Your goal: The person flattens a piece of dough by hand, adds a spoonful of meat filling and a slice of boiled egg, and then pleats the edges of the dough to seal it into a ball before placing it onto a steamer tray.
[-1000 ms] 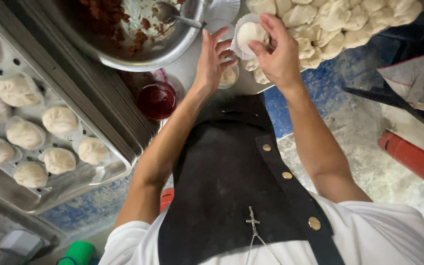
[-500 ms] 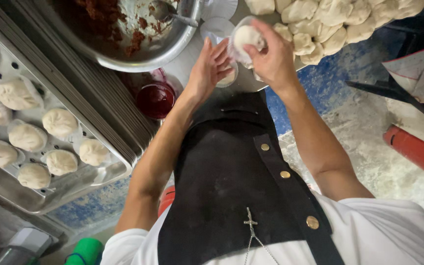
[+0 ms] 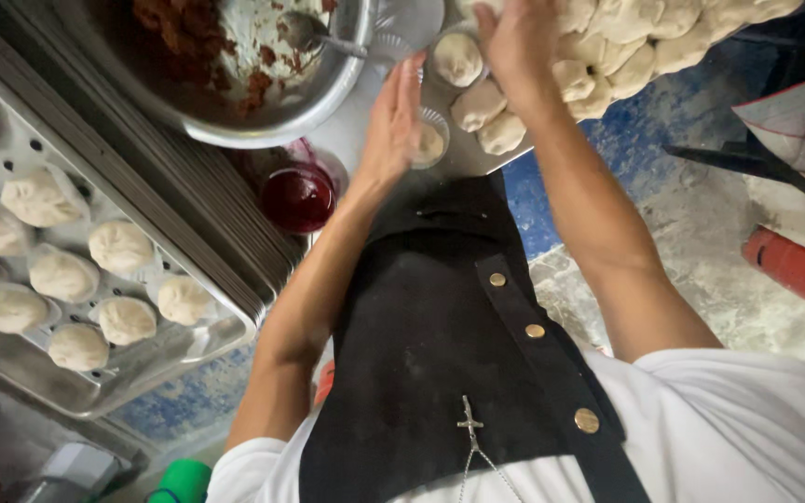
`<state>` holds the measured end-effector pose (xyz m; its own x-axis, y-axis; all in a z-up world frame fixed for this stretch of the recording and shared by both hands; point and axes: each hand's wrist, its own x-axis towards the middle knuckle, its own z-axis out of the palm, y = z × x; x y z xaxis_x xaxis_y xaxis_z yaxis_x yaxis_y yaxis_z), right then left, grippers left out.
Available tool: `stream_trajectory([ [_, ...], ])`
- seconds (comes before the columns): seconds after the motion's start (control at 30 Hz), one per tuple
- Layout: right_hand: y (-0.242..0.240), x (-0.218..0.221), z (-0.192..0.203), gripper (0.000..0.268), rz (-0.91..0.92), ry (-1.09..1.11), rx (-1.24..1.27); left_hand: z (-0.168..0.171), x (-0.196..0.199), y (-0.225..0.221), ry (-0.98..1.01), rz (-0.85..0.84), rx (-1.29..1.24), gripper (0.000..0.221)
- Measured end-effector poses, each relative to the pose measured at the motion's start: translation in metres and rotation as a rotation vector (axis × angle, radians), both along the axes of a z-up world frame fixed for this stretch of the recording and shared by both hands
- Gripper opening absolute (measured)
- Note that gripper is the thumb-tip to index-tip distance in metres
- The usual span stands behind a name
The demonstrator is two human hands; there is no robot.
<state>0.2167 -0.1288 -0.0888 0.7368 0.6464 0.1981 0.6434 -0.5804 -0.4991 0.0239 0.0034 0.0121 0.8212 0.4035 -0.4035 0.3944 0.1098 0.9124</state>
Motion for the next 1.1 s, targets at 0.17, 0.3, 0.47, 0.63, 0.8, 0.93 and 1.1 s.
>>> stream_trajectory([
  [0.17, -0.007, 0.016, 0.009, 0.021, -0.076, 0.403, 0.145, -0.001, 0.059, -0.007, -0.134, -0.048, 0.089, 0.067],
  [0.3, -0.055, 0.035, 0.089, 0.016, -0.036, 0.843, 0.460, -0.042, 0.101, 0.005, -0.258, -0.110, 0.121, 0.070],
  [0.47, -0.069, 0.019, 0.181, 0.020, 0.019, 1.211, 0.620, -0.039, 0.118, -0.013, -0.325, 0.179, -0.642, 0.074],
  [0.63, -0.009, -0.011, 0.217, 0.021, 0.247, 0.698, 0.168, 0.047, 0.103, -0.007, -0.704, 0.133, -1.466, 0.079],
  [0.8, 0.032, -0.064, 0.267, 0.024, 0.250, 0.297, 0.485, 0.125, 0.093, -0.063, -1.018, 0.788, -0.687, 0.079],
  [0.93, 0.099, -0.110, 0.299, 0.032, 0.163, 0.025, 0.344, 0.162, 0.065, -0.010, -1.188, 0.509, -1.019, 0.095],
  [1.1, 0.128, -0.132, 0.309, 0.051, 0.207, 0.084, 0.960, 0.161, 0.000, 0.046, -0.740, 0.332, -1.279, 0.103],
])
